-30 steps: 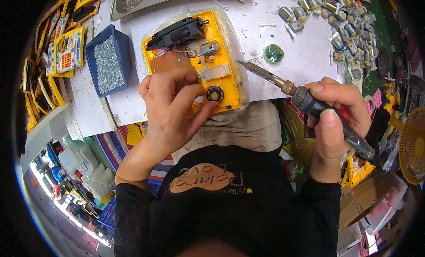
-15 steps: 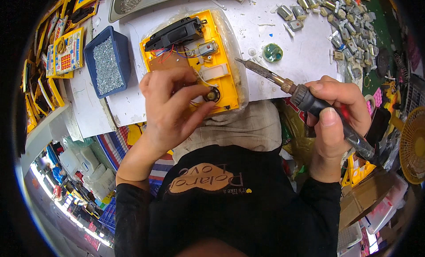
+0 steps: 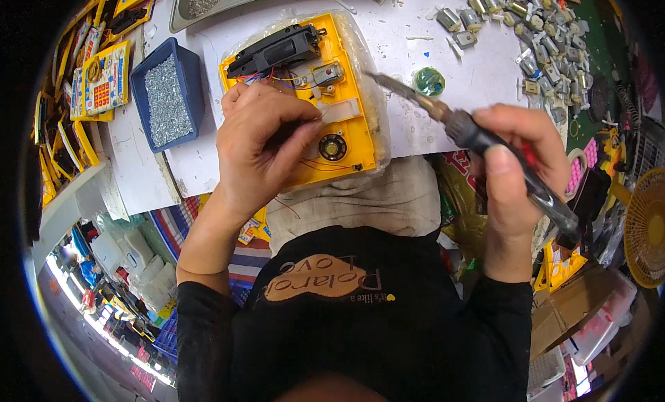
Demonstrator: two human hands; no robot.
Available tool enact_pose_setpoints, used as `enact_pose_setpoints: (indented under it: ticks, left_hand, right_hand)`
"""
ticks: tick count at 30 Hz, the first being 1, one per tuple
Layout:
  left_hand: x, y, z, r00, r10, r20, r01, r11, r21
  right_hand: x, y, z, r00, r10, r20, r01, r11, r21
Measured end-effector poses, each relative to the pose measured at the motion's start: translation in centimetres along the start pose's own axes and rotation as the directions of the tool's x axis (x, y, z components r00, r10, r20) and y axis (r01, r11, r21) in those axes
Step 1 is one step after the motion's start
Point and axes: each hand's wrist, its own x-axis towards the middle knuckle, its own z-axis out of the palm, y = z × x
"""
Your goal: The person assembles the internal components of a toy electronics project by placing a motor and circuit board into a toy casing, securing them with screws using a power screwdriver, and then soldering wires to the circuit board with a soldering iron.
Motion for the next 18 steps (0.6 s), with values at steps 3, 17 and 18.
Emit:
enact_pose_setpoints:
  ticks: [3,17,18]
  left_hand:
    - [-0.1,-0.2,0.0,0.998,0.043,-0.053,-0.043,0.999,0.006]
    - [-1.1,-0.2,-0.4,0.99,0.128,0.051,-0.133,0.984,0.117]
    - [-1.2,-0.3,-0.3,0.991,0.126,0.051,-0.131,0.984,0.117]
  right_hand:
    - [1.1,0.7,0.3,0.996,-0.065,0.054,0.059,0.993,0.1]
    - [4.9,1.2,1.3,0.834,-0.271,0.481,0.252,0.962,0.106]
    - [4.9,1.3,1.4,0.833,-0.271,0.482,0.251,0.962,0.107]
